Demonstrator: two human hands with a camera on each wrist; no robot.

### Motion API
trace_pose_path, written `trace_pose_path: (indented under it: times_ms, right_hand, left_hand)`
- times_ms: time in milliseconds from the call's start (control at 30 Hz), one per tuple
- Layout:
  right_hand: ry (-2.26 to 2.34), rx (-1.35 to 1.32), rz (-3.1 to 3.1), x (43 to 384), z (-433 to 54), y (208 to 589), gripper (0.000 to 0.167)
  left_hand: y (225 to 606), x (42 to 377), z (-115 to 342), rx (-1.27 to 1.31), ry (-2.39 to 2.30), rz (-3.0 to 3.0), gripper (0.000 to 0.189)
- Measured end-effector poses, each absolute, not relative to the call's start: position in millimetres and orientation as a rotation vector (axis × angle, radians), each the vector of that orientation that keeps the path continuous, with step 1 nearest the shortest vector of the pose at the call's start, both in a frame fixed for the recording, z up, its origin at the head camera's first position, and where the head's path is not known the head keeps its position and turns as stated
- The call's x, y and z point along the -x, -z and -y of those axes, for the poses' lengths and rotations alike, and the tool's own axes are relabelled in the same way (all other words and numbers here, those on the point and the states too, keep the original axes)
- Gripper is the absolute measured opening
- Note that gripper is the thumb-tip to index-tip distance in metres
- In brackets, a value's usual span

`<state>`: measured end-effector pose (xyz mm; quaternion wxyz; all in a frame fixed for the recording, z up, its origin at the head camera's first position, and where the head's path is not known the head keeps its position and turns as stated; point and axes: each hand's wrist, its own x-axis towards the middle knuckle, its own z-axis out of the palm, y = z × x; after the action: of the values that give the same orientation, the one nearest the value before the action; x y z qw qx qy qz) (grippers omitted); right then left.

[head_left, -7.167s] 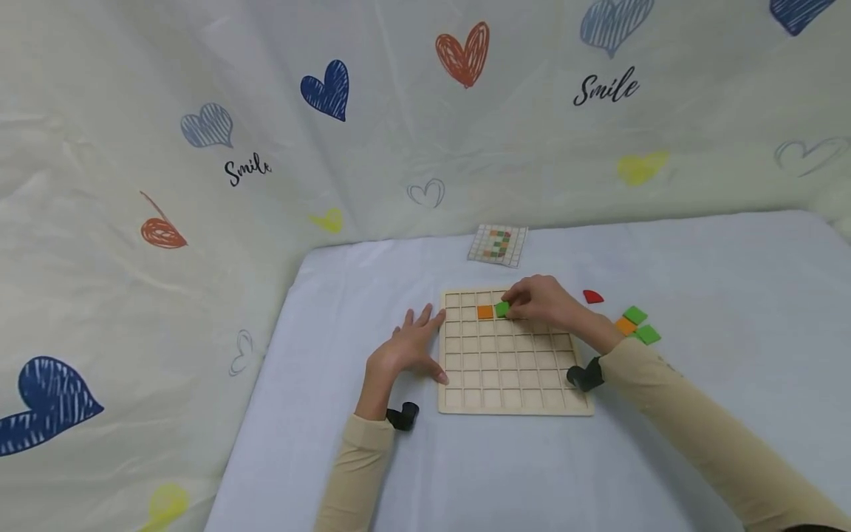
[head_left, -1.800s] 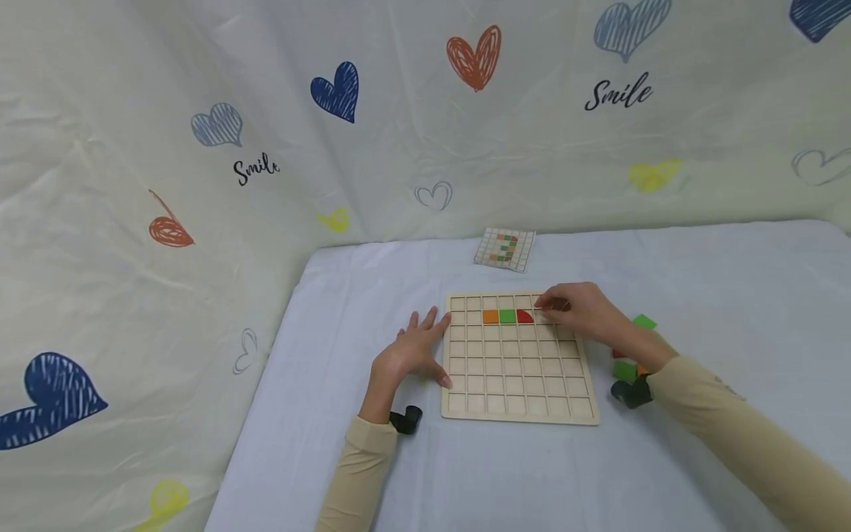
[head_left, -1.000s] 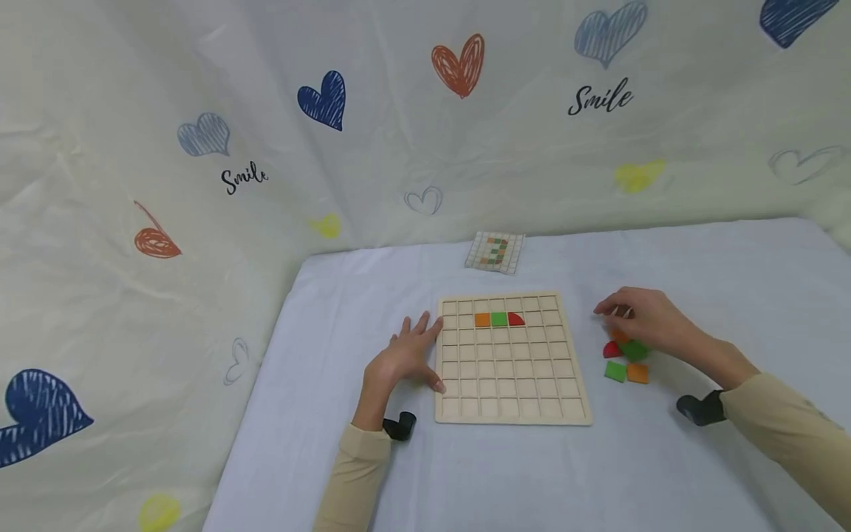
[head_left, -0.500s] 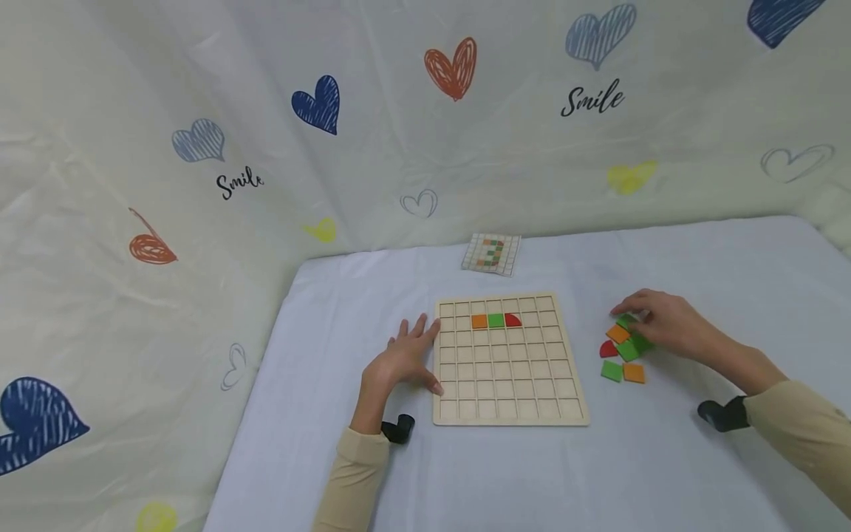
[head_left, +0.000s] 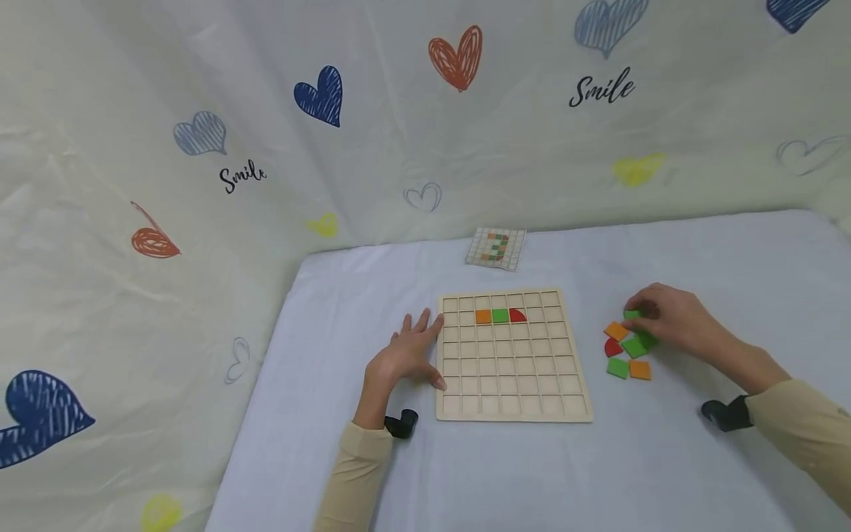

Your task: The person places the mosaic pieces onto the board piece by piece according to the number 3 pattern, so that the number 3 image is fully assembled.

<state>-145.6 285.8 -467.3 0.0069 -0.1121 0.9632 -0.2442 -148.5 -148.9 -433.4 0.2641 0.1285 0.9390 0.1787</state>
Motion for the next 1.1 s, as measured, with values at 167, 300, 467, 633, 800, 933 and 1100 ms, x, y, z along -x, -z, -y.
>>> trace_pose_path:
  times_ms: [167,300,467,633,800,933,1100]
  right_hand:
    - [0.822,0.295,-2.972,145.4,-288.3,464.5,0.028]
    - [0.861,0.286,-2.982,143.4,-287.0,462.5,0.021]
    - [0.907,0.293,-3.020,140.1,-278.4,458.5,0.019]
    - [0.986,0.339,-2.999,137.8,-267.3,455.3,0.025]
    - [1.030,0.366,-2.955,137.5,-261.9,452.2,0.026]
    - [1.033,0.333,-2.910,137.8,-258.2,450.7,0.024]
    - [1.041,0.293,-2.858,138.7,-253.0,450.1,0.026]
  left_hand:
    - [432.5,149.5,147.4,-0.348,-0.467,-2.538,0.125]
    - [432.1,149.5,147.0,-0.349,-0.463,-2.541,0.124]
    - [431.6,148.7,147.1,-0.350,-0.465,-2.542,0.124]
    - [430.6,148.6,147.3,-0.344,-0.463,-2.542,0.124]
    - [429.6,148.6,147.6,-0.342,-0.461,-2.541,0.124]
    - [429.4,148.5,147.6,-0.343,-0.470,-2.535,0.124]
    - [430.1,148.8,147.3,-0.341,-0.478,-2.535,0.124]
